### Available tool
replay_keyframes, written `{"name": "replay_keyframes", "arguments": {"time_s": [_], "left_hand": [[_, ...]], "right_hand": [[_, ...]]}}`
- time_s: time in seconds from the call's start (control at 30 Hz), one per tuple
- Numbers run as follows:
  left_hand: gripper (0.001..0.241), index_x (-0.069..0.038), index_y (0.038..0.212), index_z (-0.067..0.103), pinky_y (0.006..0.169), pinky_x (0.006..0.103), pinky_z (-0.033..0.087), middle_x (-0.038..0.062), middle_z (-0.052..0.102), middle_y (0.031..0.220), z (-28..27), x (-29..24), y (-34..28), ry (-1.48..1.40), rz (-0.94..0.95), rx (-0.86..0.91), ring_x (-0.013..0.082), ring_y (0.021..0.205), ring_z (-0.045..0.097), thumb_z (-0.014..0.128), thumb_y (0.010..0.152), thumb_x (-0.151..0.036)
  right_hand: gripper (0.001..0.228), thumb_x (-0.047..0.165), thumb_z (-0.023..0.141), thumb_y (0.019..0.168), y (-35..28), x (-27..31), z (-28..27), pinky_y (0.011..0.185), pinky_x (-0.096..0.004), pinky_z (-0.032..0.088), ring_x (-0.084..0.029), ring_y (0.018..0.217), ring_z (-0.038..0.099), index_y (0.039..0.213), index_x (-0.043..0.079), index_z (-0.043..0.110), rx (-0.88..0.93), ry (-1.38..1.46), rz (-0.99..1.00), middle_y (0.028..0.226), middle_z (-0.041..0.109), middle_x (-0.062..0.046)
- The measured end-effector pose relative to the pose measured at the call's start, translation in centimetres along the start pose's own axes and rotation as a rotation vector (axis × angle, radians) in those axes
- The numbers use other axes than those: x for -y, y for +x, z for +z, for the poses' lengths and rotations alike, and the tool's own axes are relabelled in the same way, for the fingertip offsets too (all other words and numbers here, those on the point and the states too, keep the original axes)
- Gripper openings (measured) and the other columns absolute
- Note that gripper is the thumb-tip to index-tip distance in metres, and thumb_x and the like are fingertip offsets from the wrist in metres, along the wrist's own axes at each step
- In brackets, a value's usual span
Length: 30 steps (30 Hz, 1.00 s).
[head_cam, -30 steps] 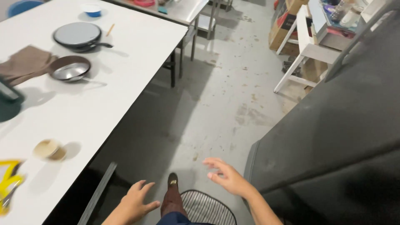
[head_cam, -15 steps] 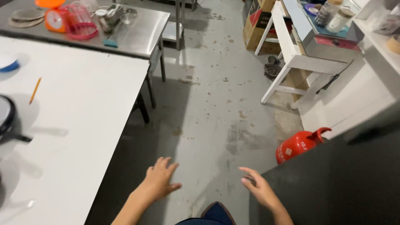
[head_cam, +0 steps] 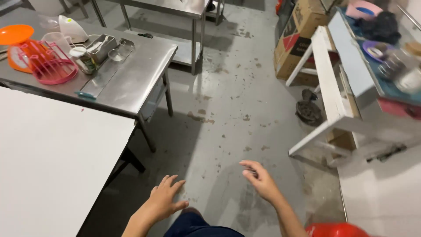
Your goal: Opening a tin can with a manual can opener and weighing the contents.
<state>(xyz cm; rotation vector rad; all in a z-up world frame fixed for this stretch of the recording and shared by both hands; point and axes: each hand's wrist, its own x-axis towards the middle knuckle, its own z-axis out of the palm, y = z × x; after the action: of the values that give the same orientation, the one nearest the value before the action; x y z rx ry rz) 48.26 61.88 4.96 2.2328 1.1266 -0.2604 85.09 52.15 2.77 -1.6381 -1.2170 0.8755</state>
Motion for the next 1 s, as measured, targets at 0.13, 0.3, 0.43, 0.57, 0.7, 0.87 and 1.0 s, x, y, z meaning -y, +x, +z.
{"name": "replay_keyframes", "arguments": {"time_s": [0.13, 0.3, 0.43, 0.57, 0.7, 0.87, 1.0], "left_hand": [[0.081, -0.025, 0.154, 0.039, 0.121, 0.0547, 0.028, 0.009, 0.022, 0.167, -4.3, 3.0, 12.1, -0.044, -0.078, 0.0, 0.0318, 0.158, 0.011, 0.071, 0.087, -0.058], [0.081, -0.025, 0.152, 0.041, 0.118, 0.0577, 0.034, 0.008, 0.028, 0.165, -10.9, 8.0, 29.3, 0.004, -0.144, 0.038, 0.0282, 0.156, 0.022, 0.072, 0.085, -0.058], [0.085, -0.023, 0.156, 0.035, 0.118, 0.0633, 0.029, 0.014, 0.02, 0.166, -24.0, 8.2, 44.7, 0.154, -0.216, 0.126, 0.0371, 0.156, 0.014, 0.073, 0.089, -0.059], [0.077, -0.017, 0.148, 0.044, 0.113, 0.0632, 0.033, 0.016, 0.034, 0.158, -32.5, 7.7, 53.6, 0.138, 0.026, -0.24, 0.0381, 0.151, 0.024, 0.073, 0.086, -0.052], [0.075, -0.014, 0.15, 0.043, 0.114, 0.0674, 0.026, 0.02, 0.027, 0.161, -39.5, 6.9, 62.5, 0.171, 0.116, -0.047, 0.0429, 0.152, 0.015, 0.072, 0.091, -0.05], [0.079, -0.016, 0.151, 0.043, 0.115, 0.0685, 0.024, 0.019, 0.026, 0.162, -44.3, 10.3, 75.3, 0.148, 0.043, -0.051, 0.0426, 0.153, 0.014, 0.074, 0.087, -0.051], [0.078, -0.019, 0.15, 0.045, 0.116, 0.0662, 0.028, 0.014, 0.031, 0.162, -50.1, 12.2, 85.6, 0.083, -0.208, -0.071, 0.0396, 0.155, 0.018, 0.073, 0.086, -0.054]], "right_hand": [[0.037, 0.019, 0.064, 0.094, 13.0, 4.4, 0.0, 0.096, -0.033, 0.053, -0.017, 0.122, 0.061, 0.13, 0.011, 0.065, 0.226, -0.027, -0.011, 0.135, 0.061, -0.004], [0.041, 0.023, 0.064, 0.095, 29.7, 0.3, -1.8, 0.101, -0.035, 0.051, -0.021, 0.127, 0.059, 0.134, 0.013, 0.062, 0.258, -0.122, -0.077, 0.143, 0.056, -0.004], [0.043, 0.027, 0.068, 0.095, 45.7, -2.3, -5.3, 0.1, -0.036, 0.051, -0.024, 0.119, 0.064, 0.136, 0.015, 0.063, 0.142, -0.203, -0.007, 0.135, 0.068, -0.005], [0.041, 0.026, 0.067, 0.093, 54.9, 1.7, -6.7, 0.096, -0.036, 0.054, -0.021, 0.123, 0.064, 0.132, 0.015, 0.064, 0.172, -0.129, 0.114, 0.136, 0.062, -0.004], [0.039, 0.025, 0.065, 0.092, 66.4, -0.6, -9.0, 0.089, -0.039, 0.058, -0.021, 0.124, 0.063, 0.13, 0.014, 0.065, 0.106, -0.098, 0.211, 0.133, 0.062, -0.007], [0.039, 0.025, 0.068, 0.093, 84.3, -5.0, -13.6, 0.094, -0.036, 0.055, -0.023, 0.118, 0.066, 0.13, 0.015, 0.068, 0.134, -0.238, 0.196, 0.13, 0.065, -0.01], [0.038, 0.025, 0.066, 0.096, 102.1, -4.1, -15.8, 0.094, -0.034, 0.055, -0.022, 0.111, 0.07, 0.132, 0.016, 0.069, 0.12, -0.236, 0.116, 0.12, 0.075, -0.012]]}}
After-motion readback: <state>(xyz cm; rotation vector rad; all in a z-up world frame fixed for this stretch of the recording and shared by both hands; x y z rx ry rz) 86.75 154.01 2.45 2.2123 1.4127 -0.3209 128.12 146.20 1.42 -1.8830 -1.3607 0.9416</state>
